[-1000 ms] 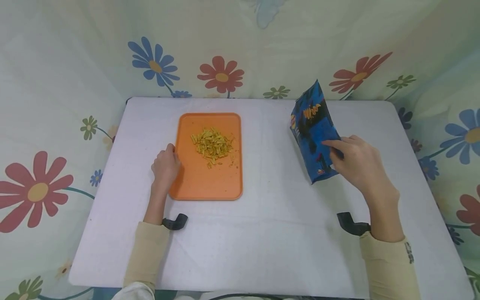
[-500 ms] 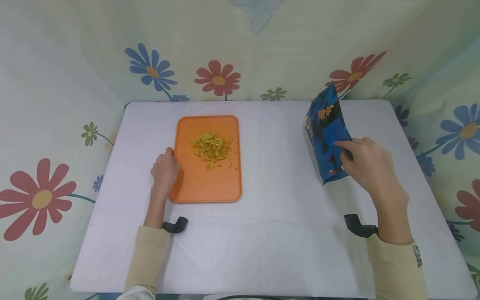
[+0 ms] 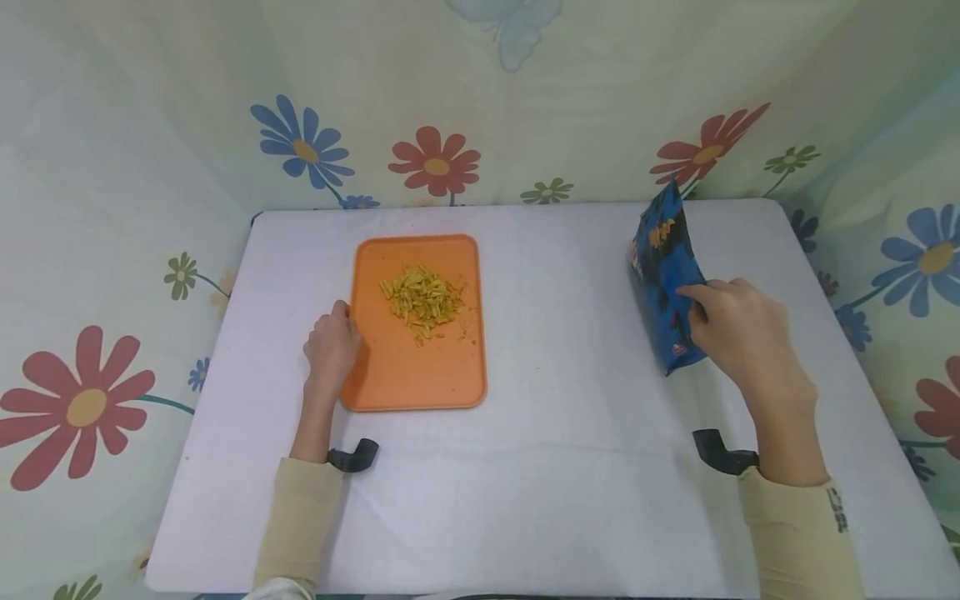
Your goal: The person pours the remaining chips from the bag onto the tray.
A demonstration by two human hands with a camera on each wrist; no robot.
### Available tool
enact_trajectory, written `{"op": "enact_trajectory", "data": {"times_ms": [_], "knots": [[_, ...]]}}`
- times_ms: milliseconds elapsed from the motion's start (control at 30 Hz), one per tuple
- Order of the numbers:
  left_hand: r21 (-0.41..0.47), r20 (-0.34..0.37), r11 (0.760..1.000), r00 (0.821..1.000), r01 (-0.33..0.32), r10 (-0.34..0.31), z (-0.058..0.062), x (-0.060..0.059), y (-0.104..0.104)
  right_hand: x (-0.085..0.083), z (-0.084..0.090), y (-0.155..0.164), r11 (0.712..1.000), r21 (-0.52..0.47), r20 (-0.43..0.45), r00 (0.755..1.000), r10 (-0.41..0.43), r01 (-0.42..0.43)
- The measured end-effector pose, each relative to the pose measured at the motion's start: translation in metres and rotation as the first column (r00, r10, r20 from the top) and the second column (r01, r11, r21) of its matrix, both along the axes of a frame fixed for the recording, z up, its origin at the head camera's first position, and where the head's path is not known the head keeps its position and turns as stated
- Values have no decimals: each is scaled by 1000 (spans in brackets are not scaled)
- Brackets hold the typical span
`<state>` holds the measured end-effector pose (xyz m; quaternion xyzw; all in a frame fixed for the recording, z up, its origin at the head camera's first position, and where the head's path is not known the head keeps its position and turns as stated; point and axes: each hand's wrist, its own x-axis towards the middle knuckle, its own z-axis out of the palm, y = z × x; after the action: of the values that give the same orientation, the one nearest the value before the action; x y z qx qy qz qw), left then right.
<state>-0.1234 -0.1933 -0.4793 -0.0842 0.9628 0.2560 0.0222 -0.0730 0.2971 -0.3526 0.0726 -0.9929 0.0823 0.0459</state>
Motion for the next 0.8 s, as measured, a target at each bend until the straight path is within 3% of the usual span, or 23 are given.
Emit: {"op": "enact_trajectory", "data": {"times_ms": [167, 333, 467, 667, 800], "knots": [[0, -19, 1000, 1000, -2, 2, 0, 1, 1, -2, -6, -4, 1000, -7, -36, 999, 27, -27], [3, -11, 1000, 1000, -6, 6, -2, 1, 1, -5, -12, -8, 995, -25, -116, 988, 98, -101], [3, -5, 1000, 1000, -7, 7, -3, 1, 0, -7, -16, -11, 987, -47, -130, 980, 148, -156], [-5, -18, 1000, 1000, -4, 4, -4, 0, 0, -11, -19, -18, 971, -85, -126, 969, 212, -223], [-6, -12, 1000, 1000, -6, 6, -5, 0, 0, -13, -21, -25, 970, -113, -43, 977, 210, -214]]}}
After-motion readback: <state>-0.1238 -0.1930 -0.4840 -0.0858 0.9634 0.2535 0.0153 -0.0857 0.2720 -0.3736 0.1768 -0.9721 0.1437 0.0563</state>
